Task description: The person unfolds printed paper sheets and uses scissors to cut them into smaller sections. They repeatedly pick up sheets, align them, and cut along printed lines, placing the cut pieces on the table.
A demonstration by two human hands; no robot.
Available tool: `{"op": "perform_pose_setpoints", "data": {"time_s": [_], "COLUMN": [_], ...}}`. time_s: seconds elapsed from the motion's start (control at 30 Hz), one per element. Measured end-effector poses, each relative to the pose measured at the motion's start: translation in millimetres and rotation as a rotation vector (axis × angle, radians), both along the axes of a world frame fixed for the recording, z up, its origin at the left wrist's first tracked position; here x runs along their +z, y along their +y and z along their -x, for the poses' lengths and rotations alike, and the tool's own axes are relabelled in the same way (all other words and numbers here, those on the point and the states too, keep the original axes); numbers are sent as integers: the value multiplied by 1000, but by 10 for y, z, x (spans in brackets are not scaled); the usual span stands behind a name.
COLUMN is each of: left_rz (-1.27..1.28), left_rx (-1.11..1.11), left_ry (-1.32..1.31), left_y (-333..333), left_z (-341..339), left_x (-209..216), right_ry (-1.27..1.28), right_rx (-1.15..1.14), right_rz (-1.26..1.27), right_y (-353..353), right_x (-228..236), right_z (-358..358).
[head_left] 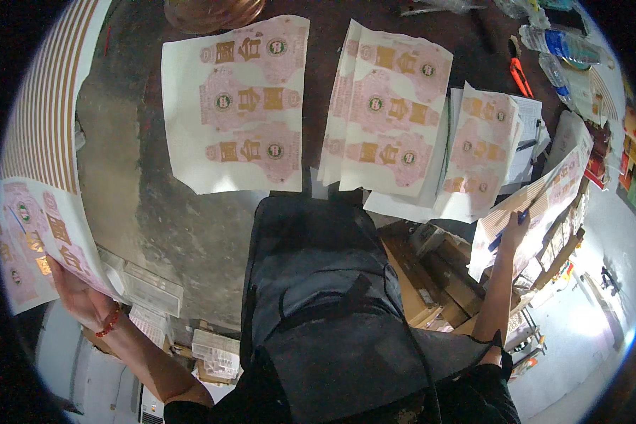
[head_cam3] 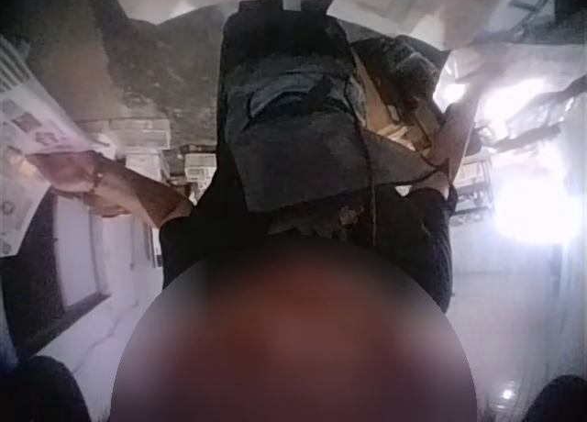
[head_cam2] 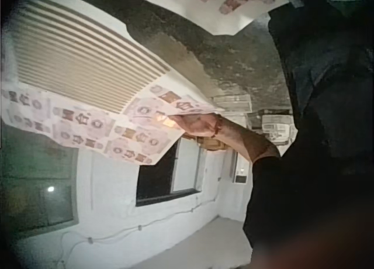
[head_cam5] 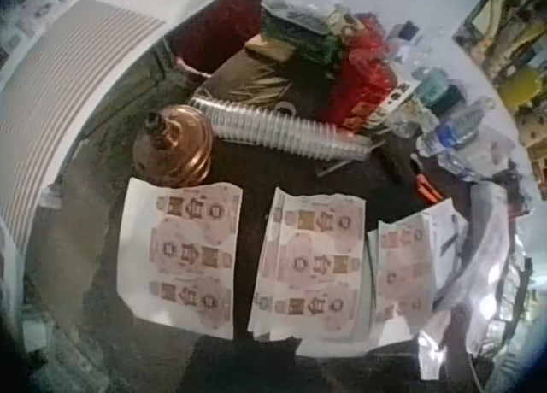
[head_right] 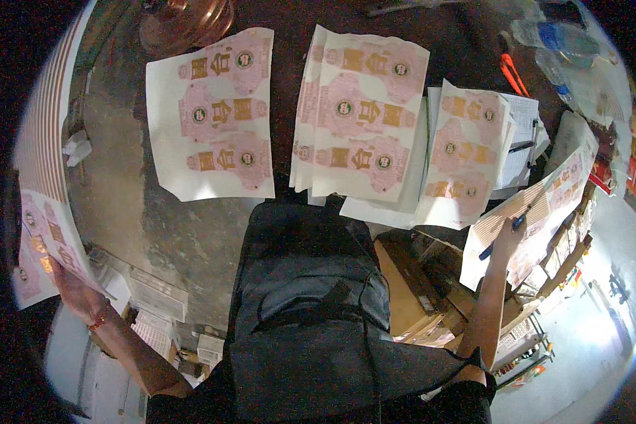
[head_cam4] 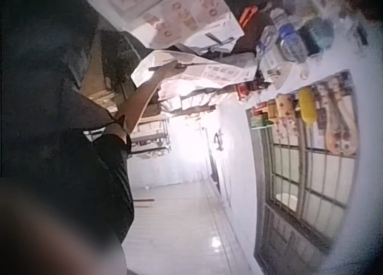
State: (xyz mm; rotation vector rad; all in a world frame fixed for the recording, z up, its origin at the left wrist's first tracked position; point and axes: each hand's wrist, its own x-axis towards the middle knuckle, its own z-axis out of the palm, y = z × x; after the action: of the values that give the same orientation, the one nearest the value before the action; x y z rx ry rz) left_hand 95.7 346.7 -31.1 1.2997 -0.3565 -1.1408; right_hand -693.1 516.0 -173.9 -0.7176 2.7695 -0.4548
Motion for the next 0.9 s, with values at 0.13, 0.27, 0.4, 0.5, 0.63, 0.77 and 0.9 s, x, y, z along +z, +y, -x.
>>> {"op": "perform_pose_setpoints", "data": {"time_s": [0.13, 0.27, 0.4, 0.5, 0.63, 0.77, 0.9], "left_rz": [-3, -46, 23, -148, -37, 17, 9], "left_rx": [-5, -120, -101, -117, -270, -469, -630], "left_ry": [-16, -149, -273, -370, -262, -387, -458], "left_y": [2, 111, 80, -57, -311, -470, -538], "left_z": [236, 260, 598, 1251, 1862, 2267, 2237], "left_x": [143, 157, 45, 186, 321, 471, 553], "right_ry": [-34, -320, -646, -905, -1368, -1470, -1409], "right_rx": [-84, -25, 177, 234, 253, 199, 262], "right_rz": [282, 590, 253, 108, 130, 221, 297], "right_y": [35, -252, -84, 4, 406, 547, 615], "right_x": [409, 1084, 1582, 1893, 1901, 1940, 1902], "right_z": [-24, -597, -878, -1353, -1499, -1483, -1290]}}
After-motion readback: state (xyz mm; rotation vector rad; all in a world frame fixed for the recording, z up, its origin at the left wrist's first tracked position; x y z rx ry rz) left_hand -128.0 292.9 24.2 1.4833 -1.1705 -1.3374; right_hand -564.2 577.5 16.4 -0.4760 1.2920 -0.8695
